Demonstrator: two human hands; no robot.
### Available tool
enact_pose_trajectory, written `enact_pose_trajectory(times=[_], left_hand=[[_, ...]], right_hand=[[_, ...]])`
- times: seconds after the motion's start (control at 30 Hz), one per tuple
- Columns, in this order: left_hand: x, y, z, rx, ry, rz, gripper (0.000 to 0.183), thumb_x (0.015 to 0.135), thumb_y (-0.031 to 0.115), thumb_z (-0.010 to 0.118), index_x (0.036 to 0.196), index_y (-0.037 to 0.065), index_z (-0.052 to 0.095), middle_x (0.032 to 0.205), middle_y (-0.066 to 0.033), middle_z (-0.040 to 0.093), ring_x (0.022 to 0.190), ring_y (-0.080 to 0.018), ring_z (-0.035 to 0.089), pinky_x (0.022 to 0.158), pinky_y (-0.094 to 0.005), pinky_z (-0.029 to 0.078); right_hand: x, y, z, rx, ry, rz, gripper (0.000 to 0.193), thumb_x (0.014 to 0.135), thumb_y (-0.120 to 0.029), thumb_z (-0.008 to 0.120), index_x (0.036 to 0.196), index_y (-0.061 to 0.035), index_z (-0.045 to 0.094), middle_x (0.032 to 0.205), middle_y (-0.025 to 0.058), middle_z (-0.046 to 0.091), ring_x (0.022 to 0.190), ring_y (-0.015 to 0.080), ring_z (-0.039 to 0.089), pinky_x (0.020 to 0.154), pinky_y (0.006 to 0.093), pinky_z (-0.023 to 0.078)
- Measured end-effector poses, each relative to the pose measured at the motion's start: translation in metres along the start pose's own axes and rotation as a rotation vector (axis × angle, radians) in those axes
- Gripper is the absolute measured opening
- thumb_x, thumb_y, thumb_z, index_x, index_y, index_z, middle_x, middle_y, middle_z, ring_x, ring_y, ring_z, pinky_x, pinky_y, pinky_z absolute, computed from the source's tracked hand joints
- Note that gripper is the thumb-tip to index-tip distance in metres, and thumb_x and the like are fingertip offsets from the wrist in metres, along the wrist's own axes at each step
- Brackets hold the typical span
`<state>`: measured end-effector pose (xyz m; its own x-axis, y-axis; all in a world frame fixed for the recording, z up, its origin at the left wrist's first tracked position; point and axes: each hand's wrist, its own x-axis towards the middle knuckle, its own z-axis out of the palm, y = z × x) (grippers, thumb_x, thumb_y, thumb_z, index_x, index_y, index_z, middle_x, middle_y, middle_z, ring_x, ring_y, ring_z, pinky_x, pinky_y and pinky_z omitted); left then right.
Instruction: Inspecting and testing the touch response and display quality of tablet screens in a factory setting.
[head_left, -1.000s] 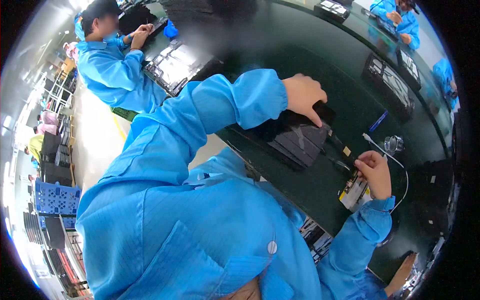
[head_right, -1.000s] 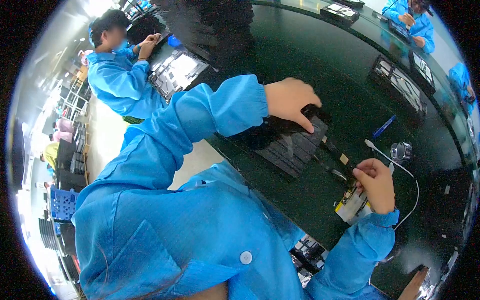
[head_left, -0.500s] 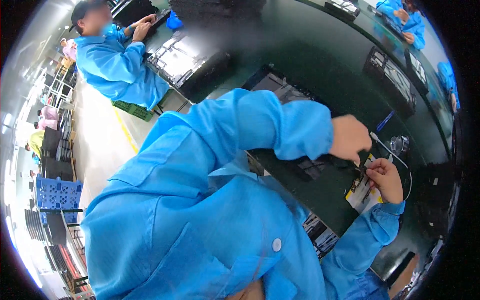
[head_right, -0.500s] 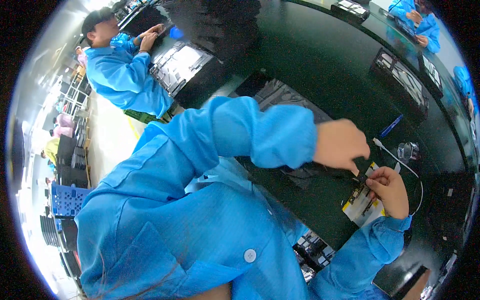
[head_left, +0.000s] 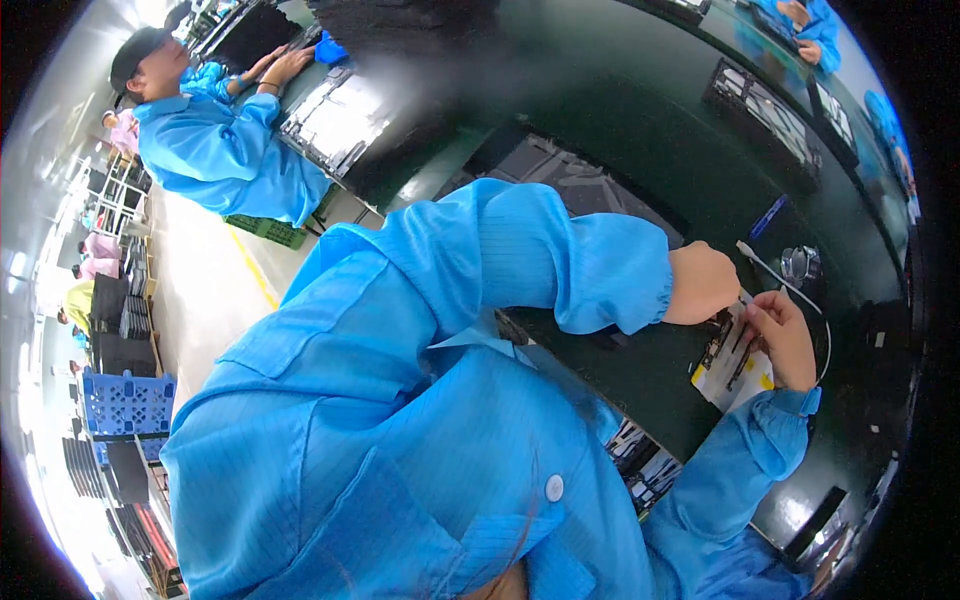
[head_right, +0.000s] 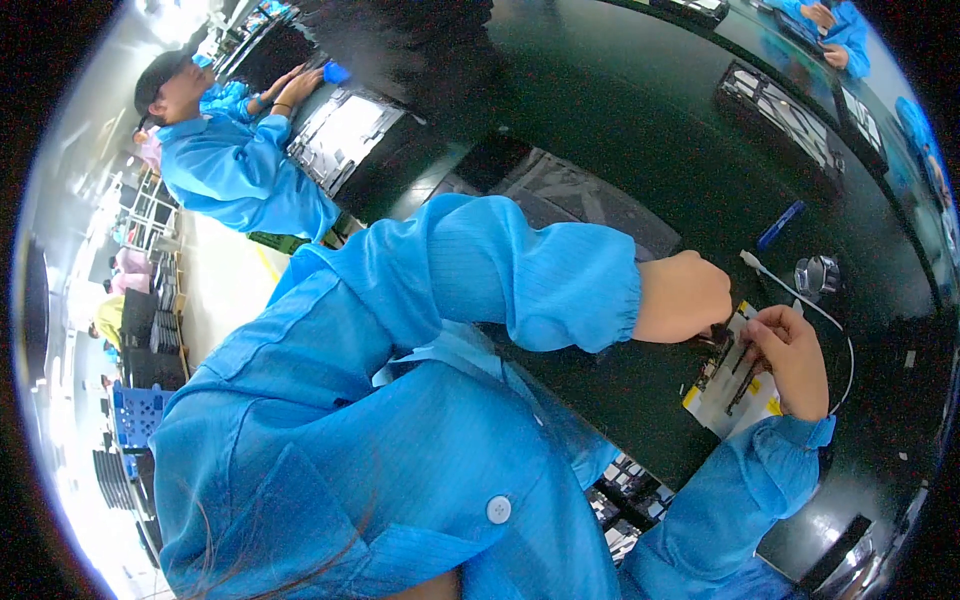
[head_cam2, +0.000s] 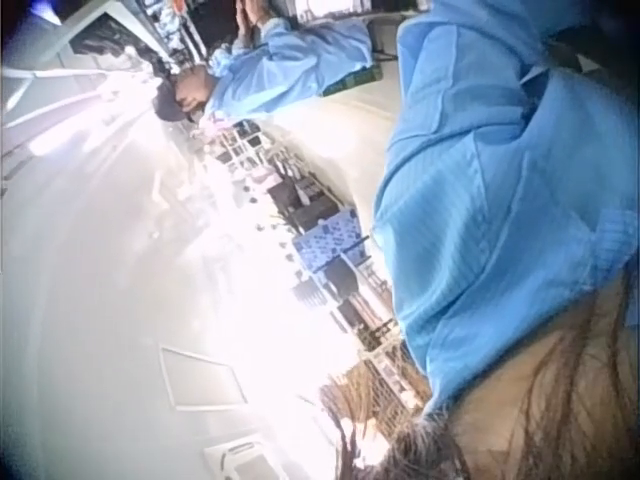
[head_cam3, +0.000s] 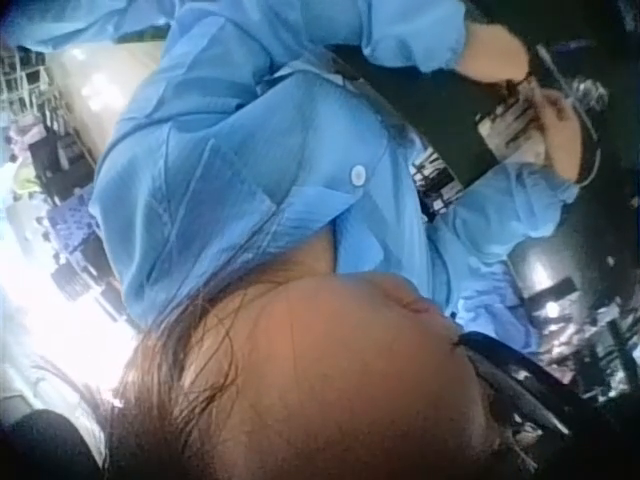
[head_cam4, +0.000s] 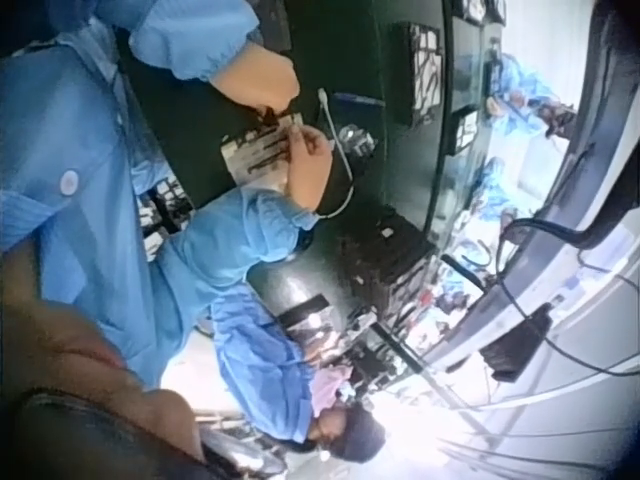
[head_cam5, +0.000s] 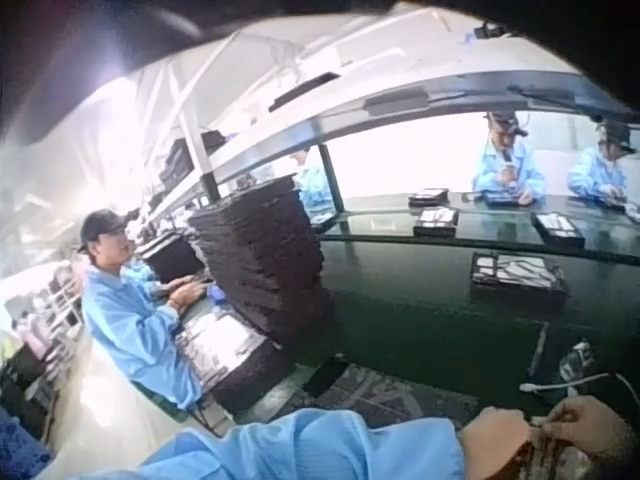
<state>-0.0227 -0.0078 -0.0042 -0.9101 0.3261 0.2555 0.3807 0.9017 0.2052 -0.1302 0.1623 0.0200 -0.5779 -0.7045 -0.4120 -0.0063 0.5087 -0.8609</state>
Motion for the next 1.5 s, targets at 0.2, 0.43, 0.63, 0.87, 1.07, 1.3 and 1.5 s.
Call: enact_pose_trajectory(times=[0.2,0.43,0.63,0.87,1.07,1.3,1.5], left_hand=[[-0.001,-0.005,-0.004,-0.115,-0.061,-0.024,0.016,0.07,0.021,0.059,0.076,0.007,0.064,0.073,-0.0132,0.06,0.076,-0.0288,0.059,0.063,-0.0397,0.046],[0.002,-0.002,-0.003,-0.102,-0.106,-0.044,0.016,0.07,0.021,0.059,0.079,0.009,0.065,0.073,-0.0122,0.061,0.077,-0.0282,0.059,0.065,-0.0408,0.046],[0.0,-0.004,0.004,-0.115,-0.063,-0.045,0.015,0.069,0.019,0.059,0.078,0.008,0.065,0.073,-0.0122,0.06,0.077,-0.0287,0.059,0.065,-0.041,0.046],[0.001,-0.002,0.001,-0.071,-0.123,-0.047,0.012,0.068,0.016,0.058,0.075,0.008,0.064,0.074,-0.0131,0.06,0.077,-0.0288,0.059,0.065,-0.0406,0.046],[-0.002,0.0,0.002,-0.091,-0.064,-0.04,0.011,0.067,0.015,0.057,0.074,0.01,0.064,0.074,-0.0116,0.06,0.079,-0.0279,0.059,0.065,-0.041,0.045],[-0.001,-0.001,0.005,-0.111,-0.061,-0.064,0.013,0.067,0.015,0.057,0.077,0.012,0.064,0.076,-0.0106,0.06,0.08,-0.0272,0.059,0.066,-0.0412,0.045],[-0.001,-0.001,0.002,-0.114,-0.072,-0.079,0.015,0.068,0.014,0.056,0.08,0.013,0.064,0.077,-0.0104,0.06,0.081,-0.0275,0.059,0.067,-0.0419,0.045]], right_hand=[[0.001,0.003,0.001,-0.008,0.014,-0.013,0.014,0.081,-0.015,0.055,0.088,-0.0035,0.053,0.075,0.0031,0.058,0.059,0.0084,0.05,0.052,0.0214,0.041],[0.004,0.005,0.0,-0.028,0.012,-0.019,0.016,0.081,-0.017,0.056,0.092,-0.0051,0.052,0.075,0.0017,0.056,0.057,0.0063,0.048,0.05,0.0193,0.039],[0.005,0.007,0.001,-0.047,0.027,-0.015,0.016,0.081,-0.017,0.056,0.091,-0.0051,0.052,0.074,0.0014,0.056,0.056,0.0058,0.048,0.049,0.0191,0.038],[0.005,0.004,0.004,-0.03,0.044,-0.033,0.013,0.081,-0.015,0.056,0.088,-0.0036,0.054,0.072,0.0014,0.056,0.057,0.0075,0.049,0.05,0.0213,0.04],[0.002,0.003,0.005,-0.071,0.041,-0.034,0.014,0.079,-0.013,0.057,0.088,-0.0035,0.054,0.071,0.0011,0.056,0.056,0.0072,0.049,0.049,0.0209,0.038],[0.001,0.001,0.007,-0.086,0.042,-0.035,0.015,0.078,-0.014,0.058,0.089,-0.0037,0.054,0.071,0.0007,0.056,0.055,0.0072,0.048,0.049,0.0209,0.038],[0.002,0.0,0.008,-0.095,0.037,-0.036,0.016,0.078,-0.014,0.058,0.09,-0.0036,0.055,0.07,0.0003,0.056,0.056,0.0076,0.049,0.05,0.0211,0.038]])
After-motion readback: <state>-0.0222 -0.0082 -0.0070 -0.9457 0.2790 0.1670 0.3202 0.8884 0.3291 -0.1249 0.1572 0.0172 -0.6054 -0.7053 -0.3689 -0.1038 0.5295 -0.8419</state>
